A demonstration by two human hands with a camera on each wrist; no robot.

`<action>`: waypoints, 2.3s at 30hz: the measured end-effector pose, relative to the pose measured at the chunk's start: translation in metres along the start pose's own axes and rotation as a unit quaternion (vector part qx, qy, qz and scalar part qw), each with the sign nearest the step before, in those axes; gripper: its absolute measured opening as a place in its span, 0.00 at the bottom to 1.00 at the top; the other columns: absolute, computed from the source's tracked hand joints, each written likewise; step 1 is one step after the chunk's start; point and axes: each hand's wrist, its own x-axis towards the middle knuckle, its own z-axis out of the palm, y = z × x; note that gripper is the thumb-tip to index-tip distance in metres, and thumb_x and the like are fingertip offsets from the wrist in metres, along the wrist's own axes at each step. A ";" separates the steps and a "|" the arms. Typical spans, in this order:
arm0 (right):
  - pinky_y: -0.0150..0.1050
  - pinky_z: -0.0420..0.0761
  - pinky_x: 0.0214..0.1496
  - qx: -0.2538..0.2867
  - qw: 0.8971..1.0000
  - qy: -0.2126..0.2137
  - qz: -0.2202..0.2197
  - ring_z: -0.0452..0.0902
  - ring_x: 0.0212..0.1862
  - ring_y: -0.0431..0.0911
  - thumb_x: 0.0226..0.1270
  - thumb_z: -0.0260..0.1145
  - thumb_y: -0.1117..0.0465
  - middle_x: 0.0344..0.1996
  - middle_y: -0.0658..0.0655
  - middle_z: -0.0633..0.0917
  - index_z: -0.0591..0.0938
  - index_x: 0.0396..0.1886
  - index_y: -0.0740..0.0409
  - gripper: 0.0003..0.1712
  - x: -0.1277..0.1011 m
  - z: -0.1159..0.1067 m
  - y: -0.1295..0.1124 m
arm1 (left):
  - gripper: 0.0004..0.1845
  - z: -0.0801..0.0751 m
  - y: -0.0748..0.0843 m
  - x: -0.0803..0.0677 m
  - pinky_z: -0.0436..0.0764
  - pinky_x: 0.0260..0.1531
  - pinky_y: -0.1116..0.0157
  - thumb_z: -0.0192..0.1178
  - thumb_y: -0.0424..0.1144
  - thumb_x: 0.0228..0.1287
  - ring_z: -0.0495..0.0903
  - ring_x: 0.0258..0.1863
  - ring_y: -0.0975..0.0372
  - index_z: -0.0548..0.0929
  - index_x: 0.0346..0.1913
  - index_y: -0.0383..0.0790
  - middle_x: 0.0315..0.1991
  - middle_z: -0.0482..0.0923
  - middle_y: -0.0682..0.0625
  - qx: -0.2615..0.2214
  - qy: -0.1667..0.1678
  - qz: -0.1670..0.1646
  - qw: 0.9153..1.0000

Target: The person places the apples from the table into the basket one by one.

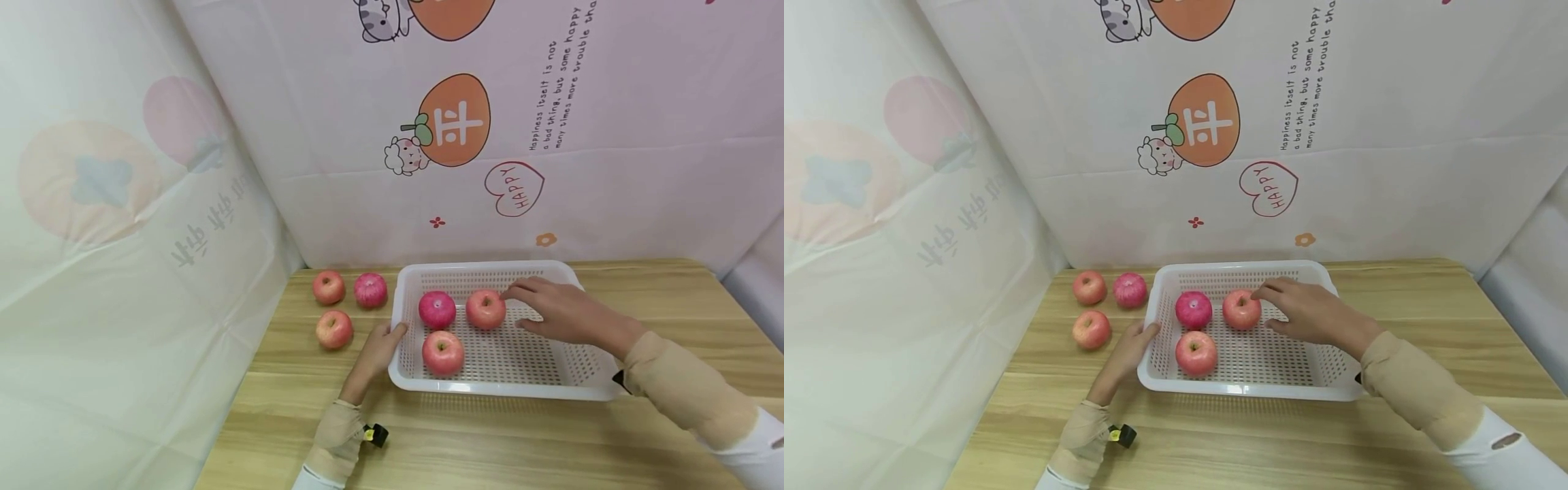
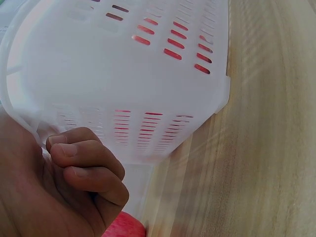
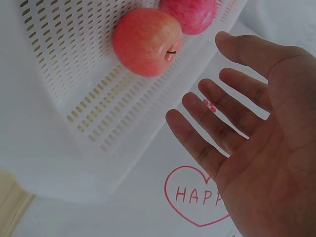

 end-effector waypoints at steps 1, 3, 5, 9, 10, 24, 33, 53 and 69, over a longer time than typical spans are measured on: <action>0.56 0.87 0.56 0.001 1.000 0.003 0.000 0.83 0.61 0.55 0.61 0.82 0.57 0.56 0.53 0.86 0.84 0.61 0.50 0.29 -0.001 0.000 0.002 | 0.28 0.000 0.000 0.000 0.91 0.37 0.59 0.50 0.51 0.82 0.91 0.40 0.51 0.82 0.61 0.27 0.45 0.89 0.32 0.000 -0.001 0.000 1.000; 0.56 0.87 0.56 0.004 1.000 0.007 0.000 0.83 0.61 0.55 0.61 0.82 0.57 0.57 0.53 0.86 0.84 0.62 0.51 0.29 -0.002 -0.002 0.005 | 0.28 0.000 0.000 0.000 0.91 0.37 0.59 0.50 0.50 0.82 0.91 0.40 0.51 0.82 0.61 0.26 0.45 0.89 0.32 -0.002 -0.002 0.001 1.000; 0.56 0.86 0.57 0.005 1.000 0.012 -0.002 0.83 0.61 0.55 0.61 0.81 0.58 0.57 0.53 0.86 0.84 0.62 0.52 0.29 -0.004 -0.004 0.007 | 0.28 0.000 0.000 0.000 0.91 0.38 0.58 0.50 0.51 0.82 0.91 0.40 0.52 0.82 0.61 0.26 0.45 0.89 0.32 -0.004 -0.002 0.000 1.000; 0.56 0.86 0.59 0.011 1.000 0.015 0.000 0.82 0.60 0.55 0.62 0.81 0.58 0.56 0.54 0.86 0.84 0.61 0.53 0.28 -0.008 -0.007 0.009 | 0.28 0.000 -0.001 0.000 0.91 0.38 0.59 0.50 0.51 0.82 0.91 0.41 0.52 0.81 0.62 0.27 0.46 0.89 0.33 -0.005 -0.003 -0.002 1.000; 0.56 0.86 0.58 0.011 1.000 0.015 0.004 0.82 0.60 0.55 0.62 0.81 0.58 0.56 0.55 0.86 0.84 0.61 0.54 0.28 -0.009 -0.008 0.010 | 0.29 0.000 -0.001 0.000 0.91 0.38 0.59 0.50 0.51 0.82 0.91 0.41 0.51 0.81 0.63 0.27 0.46 0.89 0.33 -0.005 -0.003 -0.001 1.000; 0.56 0.87 0.55 0.008 0.999 0.011 0.048 0.84 0.58 0.54 0.63 0.81 0.57 0.58 0.56 0.85 0.84 0.63 0.55 0.29 -0.027 -0.012 0.024 | 0.28 0.000 -0.001 0.000 0.90 0.38 0.59 0.50 0.51 0.82 0.92 0.43 0.46 0.82 0.62 0.27 0.46 0.88 0.30 -0.008 -0.002 -0.002 1.000; 0.60 0.86 0.56 0.014 0.996 -0.003 0.084 0.85 0.58 0.58 0.65 0.80 0.56 0.60 0.60 0.85 0.83 0.64 0.56 0.30 -0.037 -0.013 0.031 | 0.28 0.000 0.001 -0.002 0.91 0.39 0.58 0.50 0.50 0.82 0.91 0.45 0.42 0.80 0.63 0.25 0.48 0.87 0.28 -0.013 -0.004 -0.003 1.000; 0.66 0.83 0.57 0.017 0.987 -0.020 0.157 0.81 0.63 0.66 0.67 0.78 0.55 0.66 0.69 0.81 0.82 0.65 0.60 0.30 -0.053 -0.014 0.046 | 0.28 0.000 0.001 -0.001 0.91 0.39 0.58 0.49 0.50 0.82 0.92 0.43 0.46 0.81 0.62 0.25 0.46 0.88 0.30 -0.009 -0.005 -0.001 1.000; 0.68 0.82 0.52 0.024 0.981 0.003 0.191 0.80 0.60 0.68 0.68 0.77 0.57 0.63 0.72 0.81 0.79 0.67 0.65 0.32 -0.066 -0.007 0.059 | 0.27 0.001 -0.001 0.000 0.91 0.39 0.59 0.50 0.51 0.82 0.92 0.42 0.49 0.82 0.61 0.28 0.46 0.89 0.32 -0.006 0.005 -0.005 1.000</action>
